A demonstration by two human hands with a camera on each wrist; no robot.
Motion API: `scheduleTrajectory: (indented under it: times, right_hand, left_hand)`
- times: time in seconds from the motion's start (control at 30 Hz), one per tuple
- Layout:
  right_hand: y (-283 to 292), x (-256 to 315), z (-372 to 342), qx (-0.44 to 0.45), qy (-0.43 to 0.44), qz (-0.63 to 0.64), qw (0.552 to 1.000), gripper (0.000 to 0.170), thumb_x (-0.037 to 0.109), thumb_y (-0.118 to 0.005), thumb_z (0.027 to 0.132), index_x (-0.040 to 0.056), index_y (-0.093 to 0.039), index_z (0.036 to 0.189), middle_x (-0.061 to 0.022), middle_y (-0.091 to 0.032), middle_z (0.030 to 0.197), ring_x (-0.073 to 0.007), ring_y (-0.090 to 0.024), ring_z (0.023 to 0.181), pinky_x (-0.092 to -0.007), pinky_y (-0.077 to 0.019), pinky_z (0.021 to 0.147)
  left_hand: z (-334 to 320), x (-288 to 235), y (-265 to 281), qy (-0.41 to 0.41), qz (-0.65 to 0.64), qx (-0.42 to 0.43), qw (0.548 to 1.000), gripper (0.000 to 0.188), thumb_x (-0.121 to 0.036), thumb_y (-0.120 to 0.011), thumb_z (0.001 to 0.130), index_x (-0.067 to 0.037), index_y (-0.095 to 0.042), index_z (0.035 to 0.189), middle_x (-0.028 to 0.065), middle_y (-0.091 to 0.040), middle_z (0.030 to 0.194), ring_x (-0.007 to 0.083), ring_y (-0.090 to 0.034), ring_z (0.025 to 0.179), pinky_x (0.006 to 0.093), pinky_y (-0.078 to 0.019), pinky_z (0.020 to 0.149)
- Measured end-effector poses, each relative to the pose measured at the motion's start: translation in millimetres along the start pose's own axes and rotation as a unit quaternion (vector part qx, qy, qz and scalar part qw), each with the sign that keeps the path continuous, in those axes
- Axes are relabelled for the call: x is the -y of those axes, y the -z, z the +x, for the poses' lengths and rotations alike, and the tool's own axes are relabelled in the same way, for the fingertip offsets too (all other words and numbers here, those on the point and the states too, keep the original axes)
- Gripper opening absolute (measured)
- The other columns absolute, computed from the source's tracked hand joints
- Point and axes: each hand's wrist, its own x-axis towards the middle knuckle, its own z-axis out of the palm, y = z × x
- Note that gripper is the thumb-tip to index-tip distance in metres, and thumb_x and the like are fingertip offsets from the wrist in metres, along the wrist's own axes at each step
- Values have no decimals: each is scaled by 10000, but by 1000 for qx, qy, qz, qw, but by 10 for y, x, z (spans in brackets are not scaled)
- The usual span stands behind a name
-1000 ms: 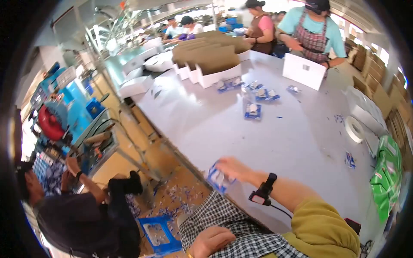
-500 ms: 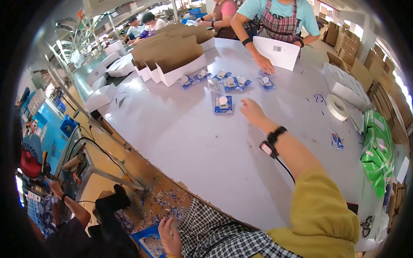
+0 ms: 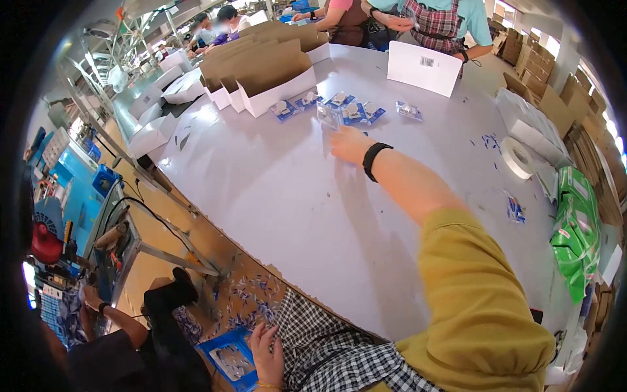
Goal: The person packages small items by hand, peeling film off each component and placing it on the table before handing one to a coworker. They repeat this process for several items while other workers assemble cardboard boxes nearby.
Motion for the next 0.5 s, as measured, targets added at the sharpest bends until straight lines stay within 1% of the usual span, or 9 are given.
scheduleTrajectory:
  times: [0.07, 0.13, 0.17, 0.23, 0.27, 0.33, 0.4, 0.43, 0.5]
  right_hand:
    - [119, 2, -150, -27, 24, -2, 999, 152, 164, -656, 734, 196, -642, 882, 0, -617, 926, -195, -548, 1051, -353, -385, 920]
    - [297, -1, -236, 41, 31, 71, 996, 108, 137, -649, 726, 166, -611, 822, -6, -613, 782, -223, -600, 886, -365, -400, 858]
    - [532, 10, -162, 160, 18, 92, 983, 94, 154, -649, 714, 151, -591, 788, -14, -612, 714, -234, -616, 792, -365, -408, 800]
    - [968, 127, -226, 185, -45, 274, 943, 179, 202, -651, 720, 104, -625, 868, -62, -639, 787, -257, -622, 805, -386, -459, 743]
    - [1120, 230, -282, 188, -90, 368, 906, 229, 222, -653, 725, 87, -637, 909, -81, -651, 820, -268, -626, 811, -393, -474, 726]
    - [1417, 469, -292, 195, -87, 425, 880, 285, 245, -639, 764, 57, -635, 978, -104, -659, 880, -265, -625, 819, -376, -487, 702]
    - [1737, 755, -330, 195, -140, 594, 768, 276, 253, -621, 810, 49, -624, 996, -88, -661, 908, -199, -611, 801, -332, -475, 694]
    - [1837, 915, -355, 195, -131, 596, 768, 276, 253, -621, 810, 49, -624, 996, -88, -661, 908, -199, -611, 801, -332, -475, 694]
    - [1996, 1263, -403, 170, -143, 719, 658, 257, 232, -589, 853, 35, -607, 1018, -59, -643, 877, -134, -572, 778, -289, -462, 684]
  left_hand:
    - [-20, 77, -39, -23, 7, -5, 1000, 245, -54, -559, 882, -50, -616, 1120, 168, -459, 1270, 303, -513, 1109, 381, -476, 856]
    - [-37, 133, -52, -41, 13, -13, 999, 220, -53, -556, 893, -58, -622, 1104, 137, -480, 1241, 264, -498, 1111, 350, -493, 795]
    - [-16, 129, -33, -57, 9, -2, 998, 223, -49, -553, 891, -56, -620, 1104, 136, -491, 1229, 258, -516, 1073, 341, -492, 791]
    - [30, -28, 24, -63, -39, 11, 997, 216, -37, -541, 890, -34, -617, 1092, 128, -543, 1159, 227, -566, 935, 308, -484, 766]
    - [66, -95, 34, -57, -39, 8, 998, 216, -37, -541, 890, -34, -617, 1092, 128, -543, 1159, 227, -566, 935, 308, -484, 766]
    - [138, -202, 76, -106, -107, 5, 989, 205, -24, -544, 883, -24, -620, 1074, 116, -582, 1084, 206, -582, 866, 292, -477, 750]
    - [195, -406, 118, -116, -115, -22, 986, 197, -7, -554, 871, -25, -624, 1055, 107, -596, 1041, 200, -582, 855, 283, -472, 744]
    - [225, -492, 138, -131, -133, -32, 982, 203, -4, -574, 858, -27, -623, 1053, 105, -594, 1041, 202, -581, 862, 285, -473, 749]
    - [278, -618, 156, -141, -144, -49, 978, 211, -1, -594, 844, -28, -622, 1051, 103, -592, 1041, 204, -579, 868, 287, -474, 754]
